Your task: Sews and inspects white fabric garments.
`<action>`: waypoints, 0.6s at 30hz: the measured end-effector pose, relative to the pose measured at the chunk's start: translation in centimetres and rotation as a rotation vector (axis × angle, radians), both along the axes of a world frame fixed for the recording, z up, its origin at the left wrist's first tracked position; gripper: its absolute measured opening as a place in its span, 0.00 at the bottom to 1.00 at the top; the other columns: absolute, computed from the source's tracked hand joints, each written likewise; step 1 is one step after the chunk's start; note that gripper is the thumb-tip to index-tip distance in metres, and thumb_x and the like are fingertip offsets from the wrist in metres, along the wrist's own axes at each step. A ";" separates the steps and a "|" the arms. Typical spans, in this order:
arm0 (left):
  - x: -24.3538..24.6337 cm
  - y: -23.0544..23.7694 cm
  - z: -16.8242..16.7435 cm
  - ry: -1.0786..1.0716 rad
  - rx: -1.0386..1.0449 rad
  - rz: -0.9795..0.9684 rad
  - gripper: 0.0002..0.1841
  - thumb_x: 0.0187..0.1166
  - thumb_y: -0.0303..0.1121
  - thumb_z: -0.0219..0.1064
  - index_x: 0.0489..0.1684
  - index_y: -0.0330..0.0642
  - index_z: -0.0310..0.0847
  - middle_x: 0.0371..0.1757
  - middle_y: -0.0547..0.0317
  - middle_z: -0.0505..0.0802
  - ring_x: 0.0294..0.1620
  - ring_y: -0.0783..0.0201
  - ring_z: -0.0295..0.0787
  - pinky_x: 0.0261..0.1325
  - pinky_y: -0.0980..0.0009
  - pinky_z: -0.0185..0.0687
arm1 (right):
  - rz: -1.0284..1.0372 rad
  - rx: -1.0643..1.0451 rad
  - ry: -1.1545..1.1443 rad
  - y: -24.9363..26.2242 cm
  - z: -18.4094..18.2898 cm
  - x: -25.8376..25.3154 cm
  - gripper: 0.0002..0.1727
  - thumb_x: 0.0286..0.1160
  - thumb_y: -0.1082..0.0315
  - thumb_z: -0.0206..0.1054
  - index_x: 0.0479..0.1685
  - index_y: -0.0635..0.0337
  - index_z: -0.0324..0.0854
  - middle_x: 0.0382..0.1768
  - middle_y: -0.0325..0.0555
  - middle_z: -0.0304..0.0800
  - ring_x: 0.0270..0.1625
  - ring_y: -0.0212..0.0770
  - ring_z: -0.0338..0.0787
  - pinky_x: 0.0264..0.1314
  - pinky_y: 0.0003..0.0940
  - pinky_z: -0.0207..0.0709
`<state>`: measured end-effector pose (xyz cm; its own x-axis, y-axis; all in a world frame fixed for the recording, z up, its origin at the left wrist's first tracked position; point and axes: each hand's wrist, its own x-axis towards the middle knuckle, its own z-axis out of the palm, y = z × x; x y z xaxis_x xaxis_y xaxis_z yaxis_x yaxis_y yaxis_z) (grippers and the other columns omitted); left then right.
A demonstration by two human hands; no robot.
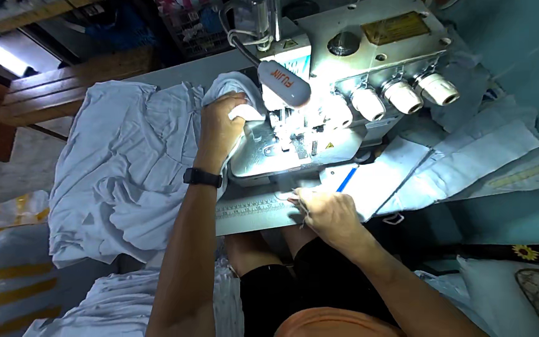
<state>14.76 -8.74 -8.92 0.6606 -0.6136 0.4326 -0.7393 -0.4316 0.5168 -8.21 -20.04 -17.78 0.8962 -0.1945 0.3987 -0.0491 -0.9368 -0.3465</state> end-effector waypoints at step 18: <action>-12.2 4.9 -2.0 -0.198 -0.159 0.074 0.03 0.63 0.22 0.75 0.30 0.31 0.88 0.57 0.39 0.90 0.70 0.49 0.83 0.74 0.59 0.77 | 0.025 0.049 -0.201 0.7 7.6 5.9 0.12 0.79 0.69 0.66 0.46 0.70 0.90 0.35 0.62 0.91 0.34 0.60 0.92 0.32 0.53 0.81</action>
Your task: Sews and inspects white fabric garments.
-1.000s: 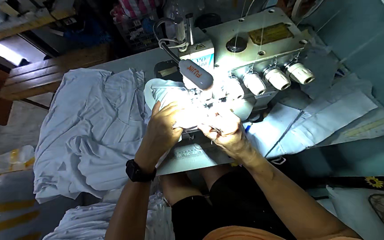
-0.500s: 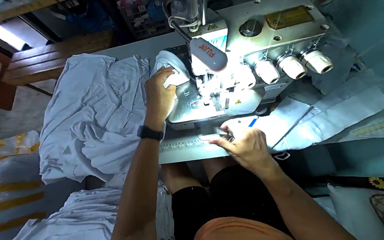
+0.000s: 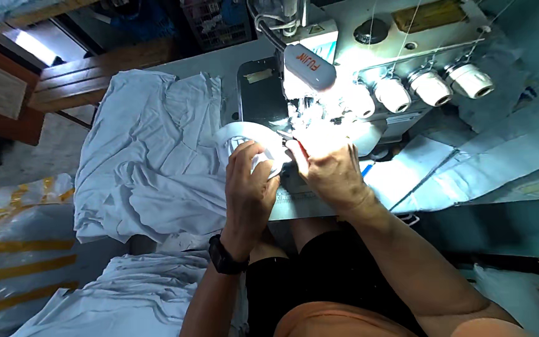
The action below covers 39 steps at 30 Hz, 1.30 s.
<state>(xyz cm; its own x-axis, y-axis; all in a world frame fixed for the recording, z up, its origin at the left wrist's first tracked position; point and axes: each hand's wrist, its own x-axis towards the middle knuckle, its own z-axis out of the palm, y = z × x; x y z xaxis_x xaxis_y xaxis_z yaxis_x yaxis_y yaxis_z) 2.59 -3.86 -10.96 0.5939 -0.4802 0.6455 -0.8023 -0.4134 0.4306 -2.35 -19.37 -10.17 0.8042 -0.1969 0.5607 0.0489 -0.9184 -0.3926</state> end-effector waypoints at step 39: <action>-2.9 9.4 -2.0 0.355 0.316 -0.236 0.17 0.66 0.38 0.80 0.43 0.33 0.88 0.50 0.43 0.91 0.55 0.48 0.88 0.57 0.52 0.81 | 0.675 0.174 0.153 5.4 -9.1 -10.5 0.06 0.67 0.75 0.70 0.40 0.65 0.90 0.26 0.49 0.90 0.24 0.46 0.90 0.22 0.40 0.81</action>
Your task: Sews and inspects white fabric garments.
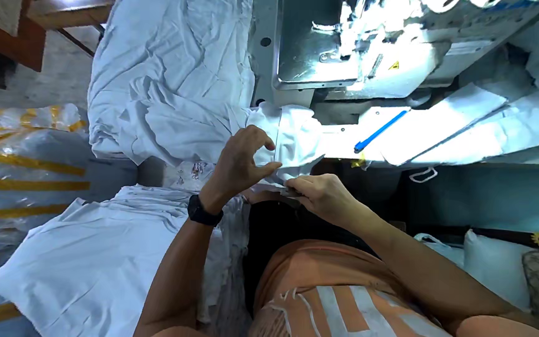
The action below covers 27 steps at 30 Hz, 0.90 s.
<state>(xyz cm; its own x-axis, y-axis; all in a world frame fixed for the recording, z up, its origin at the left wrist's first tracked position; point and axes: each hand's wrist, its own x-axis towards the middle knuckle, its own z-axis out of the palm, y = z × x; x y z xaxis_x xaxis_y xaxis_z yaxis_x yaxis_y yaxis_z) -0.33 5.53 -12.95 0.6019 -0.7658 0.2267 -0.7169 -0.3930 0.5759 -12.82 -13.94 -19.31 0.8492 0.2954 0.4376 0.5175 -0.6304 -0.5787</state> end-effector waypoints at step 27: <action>-0.1 2.5 1.9 -0.175 -0.004 -0.058 0.15 0.79 0.39 0.68 0.30 0.33 0.89 0.55 0.44 0.92 0.66 0.50 0.85 0.71 0.57 0.77 | -0.242 0.592 0.162 -1.6 4.8 2.1 0.05 0.65 0.72 0.74 0.25 0.61 0.88 0.38 0.40 0.92 0.36 0.21 0.85 0.38 0.13 0.77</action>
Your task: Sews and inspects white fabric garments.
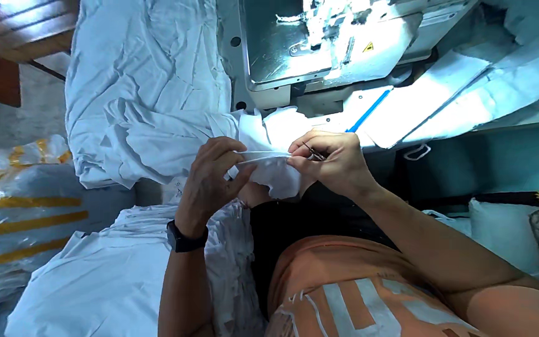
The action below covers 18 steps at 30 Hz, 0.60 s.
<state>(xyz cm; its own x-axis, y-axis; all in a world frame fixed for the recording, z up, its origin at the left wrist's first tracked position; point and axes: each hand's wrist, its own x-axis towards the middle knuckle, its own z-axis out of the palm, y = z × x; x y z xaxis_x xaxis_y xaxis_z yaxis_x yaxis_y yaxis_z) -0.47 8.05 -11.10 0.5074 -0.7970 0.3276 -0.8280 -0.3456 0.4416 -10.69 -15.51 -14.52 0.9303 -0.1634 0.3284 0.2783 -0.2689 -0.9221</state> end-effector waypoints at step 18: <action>-2.5 -3.9 -2.6 0.836 -0.755 0.414 0.15 0.78 0.26 0.71 0.54 0.60 0.82 0.42 0.76 0.94 0.37 0.77 0.91 0.41 0.77 0.90 | -0.237 0.012 -0.053 1.4 -1.5 0.9 0.05 0.57 0.77 0.75 0.26 0.64 0.84 0.26 0.42 0.87 0.24 0.25 0.79 0.26 0.17 0.71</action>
<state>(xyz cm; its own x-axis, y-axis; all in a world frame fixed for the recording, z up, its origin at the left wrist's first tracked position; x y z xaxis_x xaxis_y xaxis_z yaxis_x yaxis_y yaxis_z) -3.00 4.16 -13.71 0.9582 -0.2719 0.0889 -0.0754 0.0597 0.9954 -9.82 -14.14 -16.05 0.8471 -0.3789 0.3726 0.2570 -0.3216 -0.9113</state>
